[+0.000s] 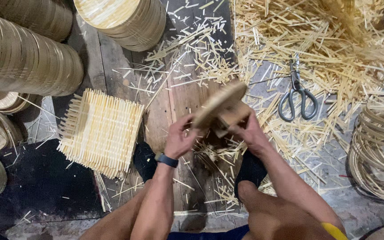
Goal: The person constructs bamboo basket bottoms by placing a square of woven bamboo slats over a round wooden mold, securing a circular bamboo frame on top, and trimming the excess slats around the mold using shears.
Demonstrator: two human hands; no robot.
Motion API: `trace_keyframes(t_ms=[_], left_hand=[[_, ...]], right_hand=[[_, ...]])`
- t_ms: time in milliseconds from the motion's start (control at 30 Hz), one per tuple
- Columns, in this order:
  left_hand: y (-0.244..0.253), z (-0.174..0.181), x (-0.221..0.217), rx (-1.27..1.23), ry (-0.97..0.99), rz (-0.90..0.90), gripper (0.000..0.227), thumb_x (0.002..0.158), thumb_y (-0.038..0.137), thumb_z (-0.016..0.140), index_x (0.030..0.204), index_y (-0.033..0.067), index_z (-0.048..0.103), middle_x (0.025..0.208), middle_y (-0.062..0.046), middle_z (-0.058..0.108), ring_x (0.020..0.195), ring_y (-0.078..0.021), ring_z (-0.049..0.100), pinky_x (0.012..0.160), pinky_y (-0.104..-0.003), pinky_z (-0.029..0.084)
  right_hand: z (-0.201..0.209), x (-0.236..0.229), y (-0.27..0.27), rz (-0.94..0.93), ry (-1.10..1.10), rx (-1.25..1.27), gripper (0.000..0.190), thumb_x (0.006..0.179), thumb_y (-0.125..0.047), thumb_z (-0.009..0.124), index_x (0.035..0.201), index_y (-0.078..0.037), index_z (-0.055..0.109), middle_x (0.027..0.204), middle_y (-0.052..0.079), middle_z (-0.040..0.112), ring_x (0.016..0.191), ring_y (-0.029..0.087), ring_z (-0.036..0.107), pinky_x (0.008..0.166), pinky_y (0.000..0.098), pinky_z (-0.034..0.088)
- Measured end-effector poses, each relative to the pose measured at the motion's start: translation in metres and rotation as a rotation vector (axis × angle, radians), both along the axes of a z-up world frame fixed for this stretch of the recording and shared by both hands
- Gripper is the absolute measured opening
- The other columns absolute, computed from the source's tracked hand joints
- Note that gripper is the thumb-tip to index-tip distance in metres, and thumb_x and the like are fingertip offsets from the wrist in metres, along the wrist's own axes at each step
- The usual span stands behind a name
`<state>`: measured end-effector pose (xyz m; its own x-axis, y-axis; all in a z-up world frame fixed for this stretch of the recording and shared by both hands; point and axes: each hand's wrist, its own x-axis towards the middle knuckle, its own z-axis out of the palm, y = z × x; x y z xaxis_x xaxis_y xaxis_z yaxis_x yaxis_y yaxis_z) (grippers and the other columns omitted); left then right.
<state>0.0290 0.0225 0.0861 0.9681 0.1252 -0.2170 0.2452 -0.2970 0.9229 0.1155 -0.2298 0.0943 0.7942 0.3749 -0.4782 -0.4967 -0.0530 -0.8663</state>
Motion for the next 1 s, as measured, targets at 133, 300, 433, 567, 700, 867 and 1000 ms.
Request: trace_keyframes(t_ms=[133,300,433,567,700,867,1000], left_hand=[[-0.041,0.023,0.029,0.17,-0.121,-0.013,0.058,0.096,0.048,0.059,0.143,0.0133,0.058,0.1,-0.012,0.072,0.087,-0.0241,0.069,0.073,-0.037,0.059],[-0.06,0.009,0.052,0.18,-0.358,0.112,0.045,0.114,0.046,0.045,0.143,0.018,0.063,0.09,-0.008,0.074,0.076,-0.0151,0.07,0.069,-0.03,0.06],[-0.04,-0.02,0.059,0.196,-0.314,0.133,0.042,0.111,0.043,0.048,0.122,0.0129,0.074,0.077,-0.01,0.073,0.062,-0.0153,0.067,0.051,-0.031,0.054],[0.025,-0.065,0.061,0.088,-0.167,0.399,0.05,0.108,0.047,0.051,0.101,0.0052,0.078,0.075,-0.008,0.07,0.059,-0.0129,0.068,0.045,-0.033,0.053],[0.076,-0.114,0.056,0.357,0.308,0.395,0.074,0.116,0.048,0.054,0.079,-0.0132,0.071,0.06,-0.021,0.059,0.051,-0.0267,0.048,0.053,-0.041,0.042],[0.088,-0.13,0.063,0.299,0.257,0.539,0.049,0.099,0.05,0.058,0.104,0.0056,0.079,0.094,-0.019,0.073,0.069,-0.0244,0.068,0.065,-0.039,0.058],[0.02,-0.12,0.064,0.517,0.04,0.461,0.052,0.109,0.032,0.056,0.151,0.0028,0.048,0.153,-0.023,0.052,0.144,-0.0352,0.047,0.122,-0.048,0.034]], right_hand=[[0.02,0.004,0.02,-0.005,0.008,-0.107,0.103,0.063,-0.055,0.077,0.144,-0.004,0.04,0.122,0.018,0.059,0.117,0.033,0.063,0.098,0.0521,0.057],[0.019,0.002,0.028,-0.145,0.011,0.004,0.085,0.072,-0.045,0.076,0.136,0.003,0.046,0.114,0.017,0.058,0.105,0.03,0.061,0.092,0.0455,0.055],[0.006,0.0,0.018,-0.114,-0.013,0.113,0.079,0.074,-0.042,0.075,0.132,0.001,0.045,0.113,0.013,0.056,0.108,0.027,0.063,0.096,0.0407,0.059],[-0.009,-0.006,-0.025,-0.113,0.155,0.304,0.074,0.074,-0.041,0.073,0.134,-0.005,0.051,0.113,0.012,0.061,0.106,0.027,0.062,0.092,0.039,0.055],[-0.019,0.001,-0.072,-0.299,0.189,0.14,0.063,0.088,-0.036,0.076,0.122,0.009,0.049,0.1,0.02,0.054,0.093,0.042,0.054,0.08,0.057,0.048],[-0.024,0.03,-0.107,-0.058,-0.126,-0.909,0.093,0.063,-0.055,0.08,0.135,-0.003,0.052,0.125,0.018,0.055,0.122,0.037,0.055,0.102,0.0506,0.053],[-0.044,0.039,-0.126,0.231,-0.207,-1.485,0.109,0.064,-0.064,0.084,0.149,-0.006,0.049,0.145,0.026,0.037,0.139,0.05,0.021,0.108,0.0662,0.035]])
